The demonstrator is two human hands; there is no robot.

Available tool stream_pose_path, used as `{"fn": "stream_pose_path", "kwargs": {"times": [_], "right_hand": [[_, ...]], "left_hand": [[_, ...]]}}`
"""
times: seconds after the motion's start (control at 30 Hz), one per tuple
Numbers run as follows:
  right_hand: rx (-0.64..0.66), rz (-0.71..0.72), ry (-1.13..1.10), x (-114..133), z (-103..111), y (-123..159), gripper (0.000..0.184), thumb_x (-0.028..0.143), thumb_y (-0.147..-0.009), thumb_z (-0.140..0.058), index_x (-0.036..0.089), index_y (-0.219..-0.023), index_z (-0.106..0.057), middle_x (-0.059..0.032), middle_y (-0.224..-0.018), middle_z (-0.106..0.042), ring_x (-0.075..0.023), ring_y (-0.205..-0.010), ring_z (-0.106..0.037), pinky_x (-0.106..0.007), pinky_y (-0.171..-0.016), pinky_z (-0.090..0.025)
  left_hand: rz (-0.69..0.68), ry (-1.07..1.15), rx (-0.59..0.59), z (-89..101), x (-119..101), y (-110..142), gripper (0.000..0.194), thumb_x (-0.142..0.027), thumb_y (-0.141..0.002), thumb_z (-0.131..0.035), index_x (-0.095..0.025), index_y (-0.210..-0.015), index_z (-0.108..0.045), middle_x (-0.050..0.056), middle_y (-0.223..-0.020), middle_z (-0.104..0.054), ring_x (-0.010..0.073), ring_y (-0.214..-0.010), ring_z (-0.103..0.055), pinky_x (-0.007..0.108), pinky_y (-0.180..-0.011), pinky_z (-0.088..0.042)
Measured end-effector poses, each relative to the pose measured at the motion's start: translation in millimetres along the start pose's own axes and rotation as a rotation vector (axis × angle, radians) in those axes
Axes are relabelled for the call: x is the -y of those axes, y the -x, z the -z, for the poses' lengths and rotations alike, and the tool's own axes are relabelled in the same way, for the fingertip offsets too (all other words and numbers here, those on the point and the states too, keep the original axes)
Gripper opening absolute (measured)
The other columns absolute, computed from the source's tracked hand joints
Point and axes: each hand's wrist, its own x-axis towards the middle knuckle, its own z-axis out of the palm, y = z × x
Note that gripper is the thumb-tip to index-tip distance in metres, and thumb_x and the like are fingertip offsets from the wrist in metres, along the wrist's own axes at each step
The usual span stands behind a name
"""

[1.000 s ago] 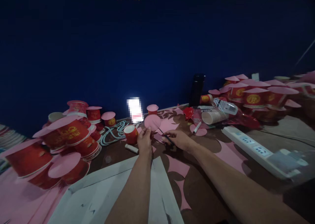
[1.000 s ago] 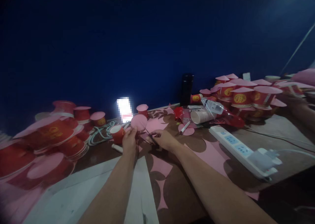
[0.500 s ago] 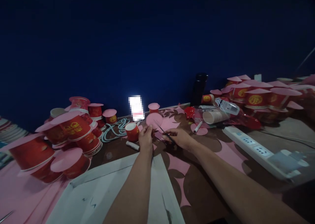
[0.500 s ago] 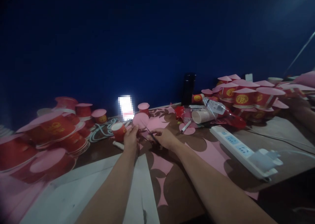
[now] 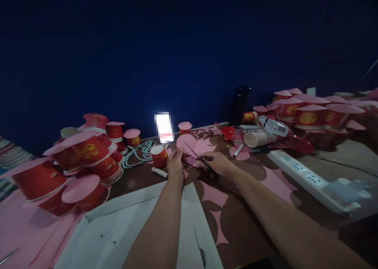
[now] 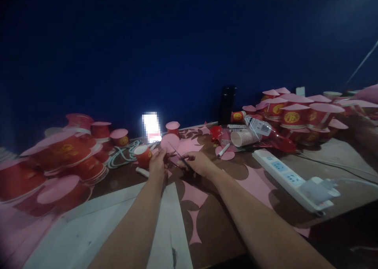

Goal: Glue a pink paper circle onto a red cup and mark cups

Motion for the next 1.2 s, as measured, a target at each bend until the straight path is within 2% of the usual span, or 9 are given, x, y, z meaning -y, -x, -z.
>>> {"fn": "stream_pose_path", "kwargs": {"times": [0.17, 0.53, 0.77, 0.87, 1.0, 1.03, 1.1, 1.17, 1.2], "right_hand": [[-0.013, 0.003, 0.014, 1.0, 0.2, 1.0, 0.033, 0.031, -0.070, -0.071, 0.015, -0.099, -0.070, 0.0015, -0.057, -0.059, -0.0088, -0.049, -0.050, -0.018, -0.044, -0.037], [-0.017, 0.049, 0.023, 10.4, -2.0, 5.7, 0.041, 0.033, -0.059, -0.079, 0.012, -0.094, -0.071, 0.0032, -0.057, -0.058, -0.0078, -0.050, -0.047, -0.021, -0.051, -0.038], [-0.009, 0.041, 0.049, 11.2, -3.9, 7.6, 0.040, 0.034, -0.063, -0.076, 0.014, -0.097, -0.071, 0.0024, -0.060, -0.060, -0.0083, -0.051, -0.049, -0.020, -0.051, -0.039], [0.040, 0.034, 0.092, 10.5, 3.6, 7.6, 0.042, 0.037, -0.065, -0.075, 0.016, -0.101, -0.070, 0.0016, -0.063, -0.063, -0.0091, -0.054, -0.052, -0.020, -0.053, -0.040], [0.139, 0.049, 0.266, 6.9, 29.0, 4.1, 0.040, 0.042, -0.069, -0.071, 0.019, -0.103, -0.070, -0.0017, -0.078, -0.070, -0.0133, -0.065, -0.059, -0.022, -0.058, -0.043], [0.126, 0.069, 0.357, 6.2, 35.7, 3.3, 0.036, 0.041, -0.071, -0.069, 0.020, -0.101, -0.071, -0.0027, -0.083, -0.071, -0.0153, -0.072, -0.062, -0.023, -0.063, -0.045], [-0.051, 0.095, 0.618, 5.3, 45.8, 2.5, 0.027, 0.035, -0.071, -0.068, 0.020, -0.094, -0.072, -0.0044, -0.089, -0.072, -0.0183, -0.081, -0.063, -0.024, -0.069, -0.044], [-0.241, 0.064, 0.869, 5.0, 50.0, 2.9, 0.025, 0.030, -0.071, -0.066, 0.020, -0.094, -0.071, -0.0064, -0.095, -0.071, -0.0208, -0.087, -0.063, -0.026, -0.071, -0.042], [-0.291, 0.045, 0.959, 5.1, 50.0, 3.4, 0.026, 0.030, -0.072, -0.065, 0.020, -0.095, -0.070, -0.0073, -0.096, -0.070, -0.0214, -0.089, -0.063, -0.026, -0.070, -0.041]], "left_hand": [[0.001, 0.005, -0.007, 0.1, 0.5, -0.2, 0.035, -0.036, -0.056, -0.077, -0.014, -0.080, -0.065, -0.002, -0.063, -0.061, 0.0080, -0.054, -0.055, 0.020, -0.053, -0.041], [0.009, 0.015, -0.023, -2.1, -2.5, 3.3, 0.035, -0.036, -0.056, -0.077, -0.014, -0.081, -0.064, -0.002, -0.062, -0.060, 0.0070, -0.052, -0.054, 0.019, -0.051, -0.040], [-0.005, -0.032, 0.003, -1.1, -1.5, 2.0, 0.036, -0.039, -0.057, -0.075, -0.015, -0.080, -0.063, -0.002, -0.062, -0.060, 0.0080, -0.053, -0.054, 0.020, -0.051, -0.040], [-0.019, -0.036, -0.022, -1.2, -2.7, 2.0, 0.035, -0.038, -0.056, -0.076, -0.015, -0.080, -0.062, -0.003, -0.062, -0.059, 0.0079, -0.054, -0.053, 0.020, -0.052, -0.039], [-0.024, -0.021, -0.082, -2.1, -5.6, 4.6, 0.030, -0.034, -0.058, -0.073, -0.015, -0.077, -0.061, -0.004, -0.060, -0.057, 0.0067, -0.052, -0.051, 0.019, -0.051, -0.038], [-0.027, -0.020, -0.080, -2.2, -6.0, 5.4, 0.028, -0.033, -0.059, -0.072, -0.015, -0.077, -0.060, -0.004, -0.060, -0.056, 0.0066, -0.052, -0.051, 0.019, -0.051, -0.038], [-0.041, -0.034, -0.063, -2.0, -6.1, 6.5, 0.027, -0.033, -0.060, -0.071, -0.015, -0.078, -0.061, -0.004, -0.060, -0.057, 0.0066, -0.052, -0.051, 0.019, -0.050, -0.038], [-0.058, -0.081, -0.039, -1.7, -5.3, 6.7, 0.025, -0.033, -0.062, -0.070, -0.015, -0.077, -0.061, -0.003, -0.060, -0.057, 0.0069, -0.051, -0.050, 0.019, -0.049, -0.037], [-0.061, -0.112, -0.029, -1.6, -4.7, 6.5, 0.024, -0.033, -0.062, -0.069, -0.015, -0.077, -0.062, -0.003, -0.059, -0.057, 0.0071, -0.051, -0.049, 0.019, -0.048, -0.036]]}}
